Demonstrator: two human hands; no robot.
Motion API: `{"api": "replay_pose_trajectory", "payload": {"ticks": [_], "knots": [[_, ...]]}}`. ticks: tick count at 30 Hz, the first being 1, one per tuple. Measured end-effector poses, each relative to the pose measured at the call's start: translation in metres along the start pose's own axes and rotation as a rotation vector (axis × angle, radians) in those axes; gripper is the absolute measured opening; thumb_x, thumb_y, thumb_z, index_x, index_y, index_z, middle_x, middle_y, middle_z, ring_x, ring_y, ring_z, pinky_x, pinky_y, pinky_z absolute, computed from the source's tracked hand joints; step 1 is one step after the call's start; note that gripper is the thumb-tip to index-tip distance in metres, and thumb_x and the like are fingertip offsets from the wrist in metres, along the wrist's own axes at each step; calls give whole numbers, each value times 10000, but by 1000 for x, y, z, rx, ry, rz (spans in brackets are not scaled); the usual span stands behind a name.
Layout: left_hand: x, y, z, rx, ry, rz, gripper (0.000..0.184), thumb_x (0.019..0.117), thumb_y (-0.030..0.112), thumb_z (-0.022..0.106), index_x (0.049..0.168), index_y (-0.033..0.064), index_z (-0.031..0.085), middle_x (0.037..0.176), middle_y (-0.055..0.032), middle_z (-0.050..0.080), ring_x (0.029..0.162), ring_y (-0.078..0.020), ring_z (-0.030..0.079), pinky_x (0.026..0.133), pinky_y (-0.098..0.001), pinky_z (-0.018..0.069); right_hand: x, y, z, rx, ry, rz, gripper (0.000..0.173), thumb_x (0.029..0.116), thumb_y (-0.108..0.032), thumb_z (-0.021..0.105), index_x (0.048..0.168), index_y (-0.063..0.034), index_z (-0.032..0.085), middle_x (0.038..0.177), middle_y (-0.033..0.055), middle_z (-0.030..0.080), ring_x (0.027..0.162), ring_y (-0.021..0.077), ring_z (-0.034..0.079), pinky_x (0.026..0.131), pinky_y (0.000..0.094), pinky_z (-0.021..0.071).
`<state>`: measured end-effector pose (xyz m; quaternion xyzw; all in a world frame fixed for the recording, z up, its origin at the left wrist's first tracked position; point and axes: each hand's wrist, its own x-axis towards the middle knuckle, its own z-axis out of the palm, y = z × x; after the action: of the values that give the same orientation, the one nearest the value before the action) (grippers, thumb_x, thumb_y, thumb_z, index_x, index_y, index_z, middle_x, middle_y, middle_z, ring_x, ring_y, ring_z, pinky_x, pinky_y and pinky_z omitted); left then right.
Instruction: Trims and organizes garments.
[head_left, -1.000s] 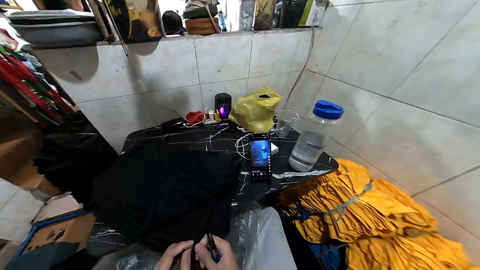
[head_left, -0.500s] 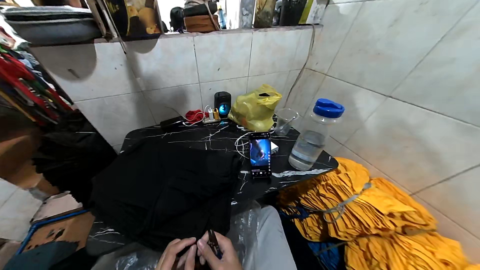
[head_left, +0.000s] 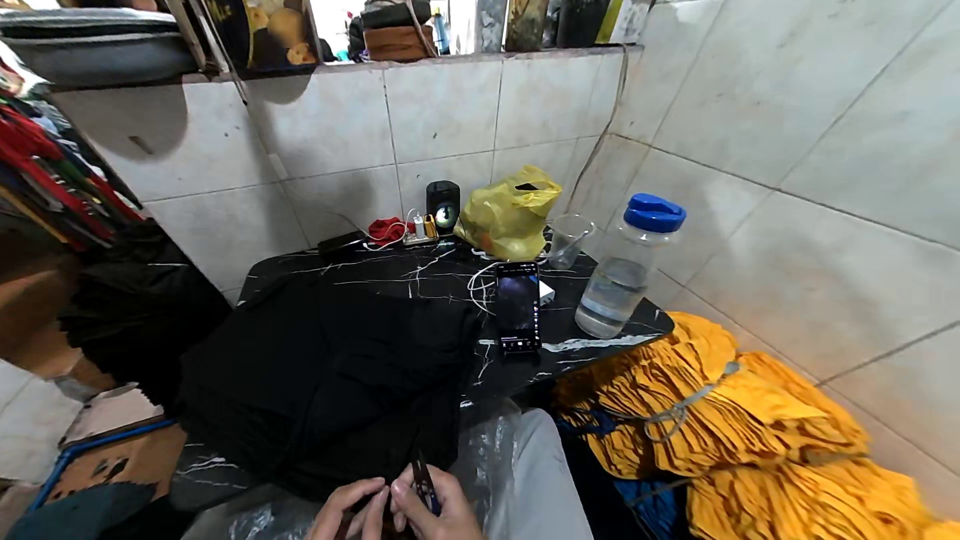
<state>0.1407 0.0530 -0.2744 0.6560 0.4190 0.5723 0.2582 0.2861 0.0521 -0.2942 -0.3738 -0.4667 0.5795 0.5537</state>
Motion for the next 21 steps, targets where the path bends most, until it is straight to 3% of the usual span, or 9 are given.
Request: {"api": "replay_pose_trajectory", "payload": {"ticks": [3, 5, 10, 12, 15, 18, 21], "knots": [[1, 3, 0, -20, -10, -14, 125, 907, -13, 722, 1029, -31, 700, 997, -59, 732, 864, -90, 725, 771, -265, 645, 1, -1, 0, -162, 9, -36, 304, 1094, -198, 490, 977, 15, 673, 807, 28, 671, 705, 57, 597, 684, 241, 514], [0, 2, 2, -31, -21, -19, 127, 913, -3, 723, 1034, -33, 699, 994, -65, 734, 845, -99, 722, 746, -265, 642, 1, -1, 0, -187, 26, -44, 306, 1087, -213, 514, 949, 14, 667, 797, 43, 677, 738, 84, 634, 721, 269, 537], [0, -1, 1, -47, 6, -33, 136, 903, -6, 734, 1033, -11, 697, 997, -41, 729, 866, -89, 714, 751, -261, 631, 0, -2, 0, -34, 31, -11, 146, 1036, -96, 577, 988, 21, 649, 809, 16, 671, 682, 33, 607, 660, 205, 524], [0, -1, 1, -71, 31, -45, 169, 875, -15, 764, 1029, -4, 694, 990, -37, 726, 868, -105, 724, 750, -276, 646, 0, -1, 1, 21, 9, 39, 179, 1067, -120, 527, 1005, 9, 634, 796, -6, 652, 610, -5, 532, 562, 166, 445], [1, 1, 1, -111, 7, -48, 192, 847, -10, 798, 1012, 6, 700, 963, -29, 732, 832, -116, 730, 740, -287, 654, 1, -6, 3, 12, 10, 102, 345, 1108, -214, 448, 990, 11, 680, 750, -15, 629, 564, -8, 474, 517, 165, 393], [-1, -1, 1, -109, -53, -51, 160, 843, -5, 797, 980, 1, 717, 921, -40, 733, 795, -123, 725, 731, -292, 649, 2, -5, 2, -2, 29, 108, 252, 1078, -198, 527, 939, -25, 646, 696, -39, 573, 555, -6, 475, 526, 172, 411], [-3, -2, 0, -152, -24, -83, 183, 809, -1, 830, 958, 23, 727, 906, -20, 738, 795, -113, 726, 732, -287, 649, 1, 0, 1, 59, 30, 109, 139, 1036, -137, 598, 936, -42, 621, 685, -46, 584, 551, -5, 503, 524, 171, 430]]}}
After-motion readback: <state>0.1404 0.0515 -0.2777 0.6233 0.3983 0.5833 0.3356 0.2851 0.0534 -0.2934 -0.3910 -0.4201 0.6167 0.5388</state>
